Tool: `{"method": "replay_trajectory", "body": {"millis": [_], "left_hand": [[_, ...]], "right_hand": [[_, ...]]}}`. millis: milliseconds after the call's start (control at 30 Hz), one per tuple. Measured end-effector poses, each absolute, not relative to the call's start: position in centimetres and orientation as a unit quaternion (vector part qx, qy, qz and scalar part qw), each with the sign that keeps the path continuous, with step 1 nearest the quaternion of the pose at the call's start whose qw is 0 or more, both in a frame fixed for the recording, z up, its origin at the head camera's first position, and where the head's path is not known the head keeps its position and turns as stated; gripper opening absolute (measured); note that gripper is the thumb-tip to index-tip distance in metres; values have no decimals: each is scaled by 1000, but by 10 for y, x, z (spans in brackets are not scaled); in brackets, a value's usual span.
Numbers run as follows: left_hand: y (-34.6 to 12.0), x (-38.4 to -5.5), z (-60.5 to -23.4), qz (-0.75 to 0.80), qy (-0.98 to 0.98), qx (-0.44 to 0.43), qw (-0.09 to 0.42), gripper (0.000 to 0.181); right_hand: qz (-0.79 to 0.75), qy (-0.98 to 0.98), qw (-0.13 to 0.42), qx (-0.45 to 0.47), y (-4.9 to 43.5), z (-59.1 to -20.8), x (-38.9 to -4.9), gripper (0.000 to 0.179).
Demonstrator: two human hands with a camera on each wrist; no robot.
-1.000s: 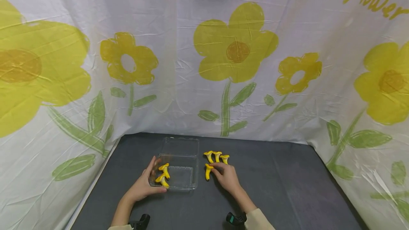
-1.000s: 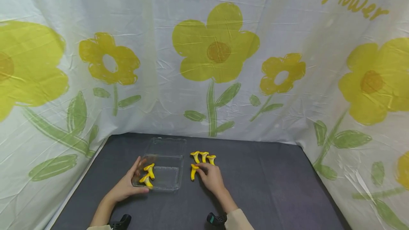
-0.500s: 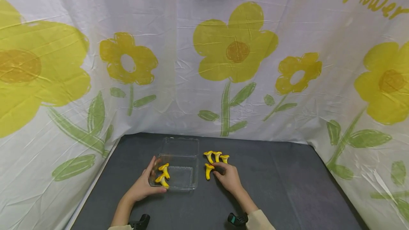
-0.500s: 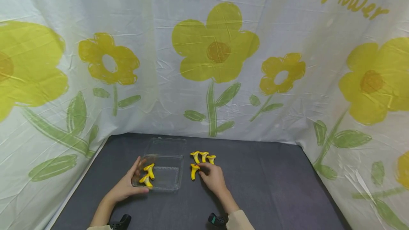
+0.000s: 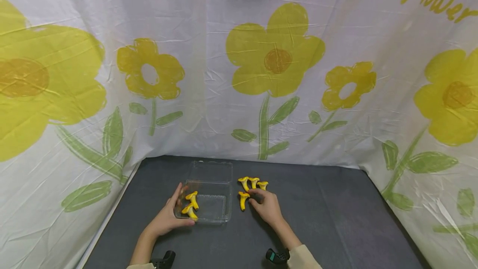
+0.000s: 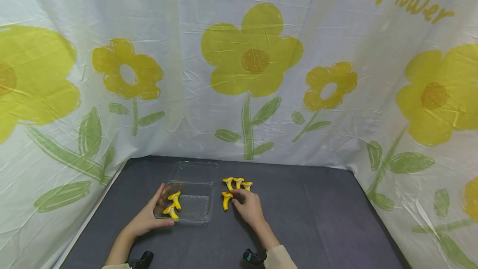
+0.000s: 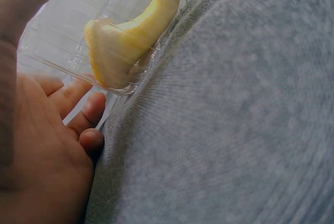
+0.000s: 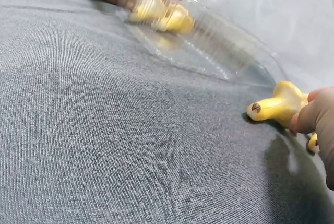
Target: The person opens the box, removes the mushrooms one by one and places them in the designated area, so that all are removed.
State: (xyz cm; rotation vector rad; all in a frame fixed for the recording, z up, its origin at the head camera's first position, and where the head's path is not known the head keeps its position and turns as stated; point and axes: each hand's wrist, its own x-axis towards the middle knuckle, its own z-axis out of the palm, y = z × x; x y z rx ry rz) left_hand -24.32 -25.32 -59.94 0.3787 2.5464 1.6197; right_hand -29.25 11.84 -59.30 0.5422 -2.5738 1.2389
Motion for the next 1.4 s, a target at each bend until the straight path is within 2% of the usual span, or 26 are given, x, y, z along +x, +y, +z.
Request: {"method": "replay_trajectory", "body": {"millis": [433,667,867,1400], "left_hand": [[-254,-242,-596,525,840,124,54,135],[-255,-242,-595,524,840,131,49,135],[-254,-242,-596,529,837,126,56,135],[-254,-243,-596,537,832,130,54,137]], "right_hand": [[444,-860,172,185,112,-584,-288,23],[471,-849,153,184,93,-566,-283,24],[487,-831,164,213,72,-554,-282,25],[471,-829,128,273,33,-550,-284,24]]}}
